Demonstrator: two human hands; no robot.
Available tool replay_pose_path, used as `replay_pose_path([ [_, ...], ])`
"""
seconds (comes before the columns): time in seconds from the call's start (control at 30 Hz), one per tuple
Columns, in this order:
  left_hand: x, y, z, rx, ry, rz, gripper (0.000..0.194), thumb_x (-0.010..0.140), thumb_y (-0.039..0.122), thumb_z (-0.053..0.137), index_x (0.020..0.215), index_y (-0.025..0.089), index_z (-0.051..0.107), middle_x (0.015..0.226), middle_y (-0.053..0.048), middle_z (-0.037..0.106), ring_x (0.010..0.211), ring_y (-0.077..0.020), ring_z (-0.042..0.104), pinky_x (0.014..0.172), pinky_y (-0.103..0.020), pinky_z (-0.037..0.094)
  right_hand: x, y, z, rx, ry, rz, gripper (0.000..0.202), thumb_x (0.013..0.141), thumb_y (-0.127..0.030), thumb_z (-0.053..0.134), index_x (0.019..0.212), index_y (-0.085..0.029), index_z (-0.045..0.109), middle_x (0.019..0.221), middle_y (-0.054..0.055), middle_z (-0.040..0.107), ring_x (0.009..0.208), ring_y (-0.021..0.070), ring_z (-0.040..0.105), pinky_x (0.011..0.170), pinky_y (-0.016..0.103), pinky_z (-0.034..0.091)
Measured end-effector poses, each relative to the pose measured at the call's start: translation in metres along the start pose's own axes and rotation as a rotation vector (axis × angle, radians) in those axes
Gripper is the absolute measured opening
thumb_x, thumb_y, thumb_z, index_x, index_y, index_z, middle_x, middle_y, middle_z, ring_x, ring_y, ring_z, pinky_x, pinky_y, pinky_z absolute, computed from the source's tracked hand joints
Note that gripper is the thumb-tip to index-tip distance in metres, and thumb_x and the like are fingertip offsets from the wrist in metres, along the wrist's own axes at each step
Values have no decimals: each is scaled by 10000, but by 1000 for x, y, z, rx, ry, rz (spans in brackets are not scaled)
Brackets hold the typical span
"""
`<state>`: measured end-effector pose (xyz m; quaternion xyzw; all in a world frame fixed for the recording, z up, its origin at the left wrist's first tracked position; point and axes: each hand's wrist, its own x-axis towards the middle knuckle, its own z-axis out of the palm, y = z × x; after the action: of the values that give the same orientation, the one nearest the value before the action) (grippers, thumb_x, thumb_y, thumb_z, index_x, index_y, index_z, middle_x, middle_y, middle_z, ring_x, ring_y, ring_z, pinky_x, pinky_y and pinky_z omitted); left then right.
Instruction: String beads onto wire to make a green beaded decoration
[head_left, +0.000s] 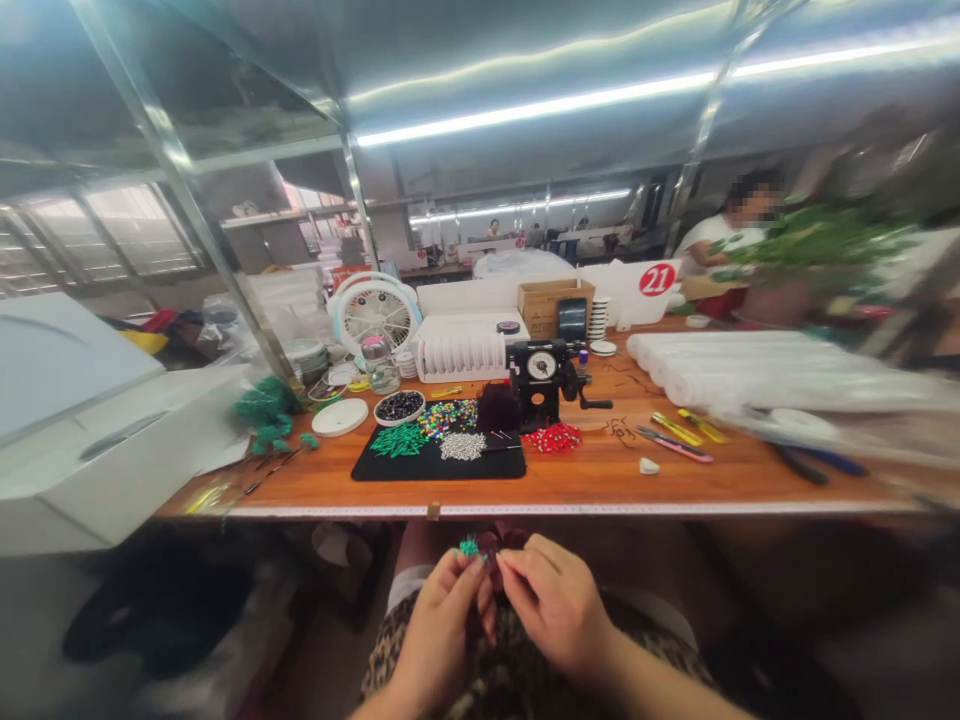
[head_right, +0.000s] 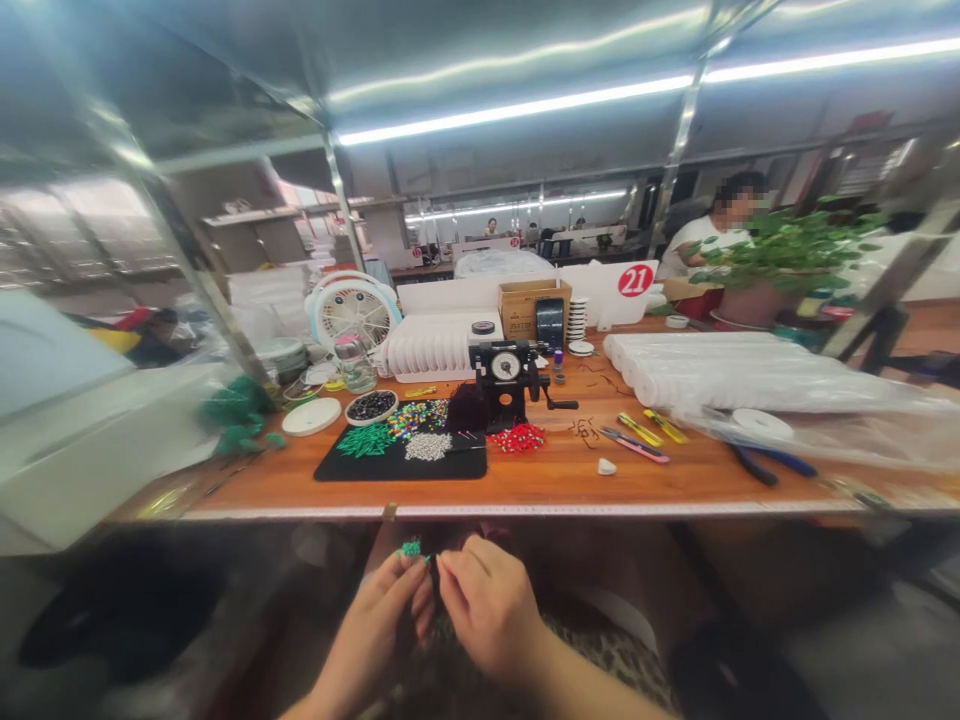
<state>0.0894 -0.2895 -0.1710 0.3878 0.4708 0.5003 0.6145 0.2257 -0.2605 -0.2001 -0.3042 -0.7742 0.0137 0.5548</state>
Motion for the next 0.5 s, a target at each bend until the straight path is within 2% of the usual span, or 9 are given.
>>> replay_pose_path([
  [0.17,0,0,0,-39,13,-4,442,686,513,713,625,182,426,459,60,428,404,-70,375,421,-189,298,-4,2,-1,-100,3,-76,101,840,-52,536,881,-118,601,621,45,543,586,151,489,535,263,402],
  [0.5,4,-13,-8,-85,11,-3,341,746,427,683,681,183,454,474,60,435,416,-78,387,424,-190,307,-2,0,-2,-122,-9,-60,112,851,-67,526,823,-116,623,603,40,530,570,145,484,526,263,395],
])
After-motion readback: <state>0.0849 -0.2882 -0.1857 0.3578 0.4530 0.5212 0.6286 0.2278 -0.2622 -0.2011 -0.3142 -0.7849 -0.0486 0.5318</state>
